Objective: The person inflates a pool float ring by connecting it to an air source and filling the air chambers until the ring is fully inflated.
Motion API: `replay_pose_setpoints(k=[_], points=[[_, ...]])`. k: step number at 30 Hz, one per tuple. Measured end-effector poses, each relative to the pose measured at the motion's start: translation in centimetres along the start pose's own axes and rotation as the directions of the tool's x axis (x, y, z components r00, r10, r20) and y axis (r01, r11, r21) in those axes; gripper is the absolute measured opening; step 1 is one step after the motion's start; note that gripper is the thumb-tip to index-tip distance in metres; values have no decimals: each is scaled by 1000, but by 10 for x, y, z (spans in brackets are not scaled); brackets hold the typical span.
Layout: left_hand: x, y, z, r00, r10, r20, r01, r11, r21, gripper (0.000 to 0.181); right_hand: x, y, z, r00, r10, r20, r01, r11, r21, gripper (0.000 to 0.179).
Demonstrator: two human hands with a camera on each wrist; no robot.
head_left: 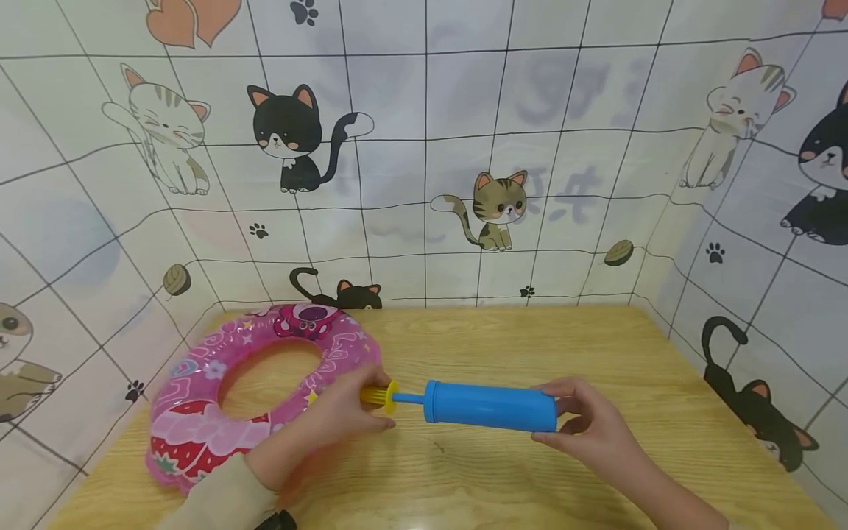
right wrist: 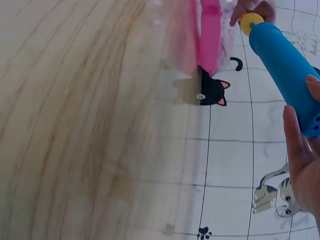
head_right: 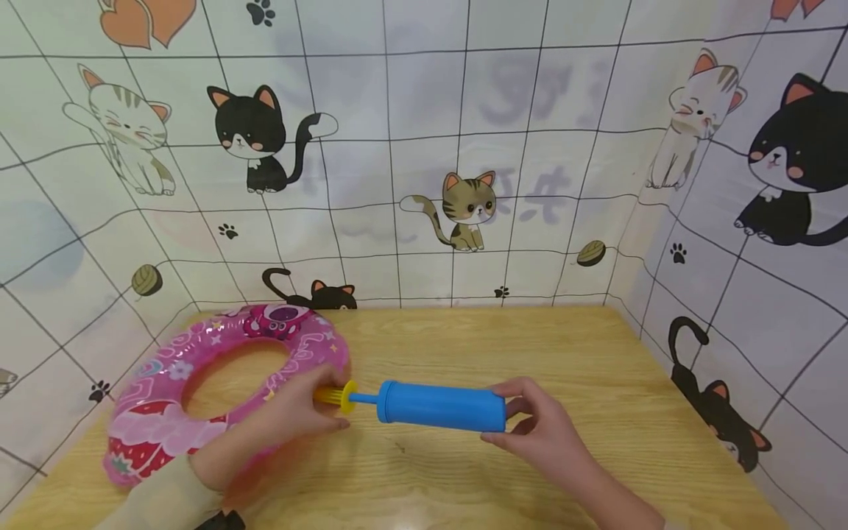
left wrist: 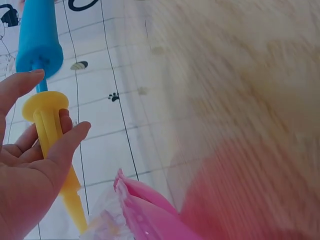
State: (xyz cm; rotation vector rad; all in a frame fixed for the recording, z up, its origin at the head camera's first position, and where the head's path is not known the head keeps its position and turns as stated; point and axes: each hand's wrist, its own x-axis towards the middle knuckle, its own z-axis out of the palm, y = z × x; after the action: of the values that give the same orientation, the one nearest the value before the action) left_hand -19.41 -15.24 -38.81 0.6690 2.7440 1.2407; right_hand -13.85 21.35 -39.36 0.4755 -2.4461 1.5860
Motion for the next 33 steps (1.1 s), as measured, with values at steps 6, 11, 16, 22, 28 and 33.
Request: replay_pose_setpoints(k=[6, 11, 16, 22, 28, 33], points=[[4, 7, 11, 999, 36, 34, -35, 999, -37, 48, 7, -3, 13, 999, 39, 32, -40, 999, 21, 53], [7, 10, 17, 999, 49, 24, -47, 997, -67, 46, 11, -7, 16, 998, 42, 54, -43, 999, 17, 53], [6, 8, 18, 999, 32, 9, -31, 994, -104, 44, 11, -10, 8, 998, 26, 63, -27, 999, 21, 53], [2, 4, 14, 1000, 15, 21, -12, 990, -139, 52, 7, -7, -14, 997, 38, 72, -40, 999, 25, 56], [-1, -1, 9, 999, 23, 33, -18, 990, -139, 52, 0, 0, -38, 997, 16, 70, -17, 1000, 24, 55], [-4, -4, 3, 1000, 8, 20, -6, 995, -101, 52, -7, 5, -54, 997, -47, 56, 48, 999, -10, 54]])
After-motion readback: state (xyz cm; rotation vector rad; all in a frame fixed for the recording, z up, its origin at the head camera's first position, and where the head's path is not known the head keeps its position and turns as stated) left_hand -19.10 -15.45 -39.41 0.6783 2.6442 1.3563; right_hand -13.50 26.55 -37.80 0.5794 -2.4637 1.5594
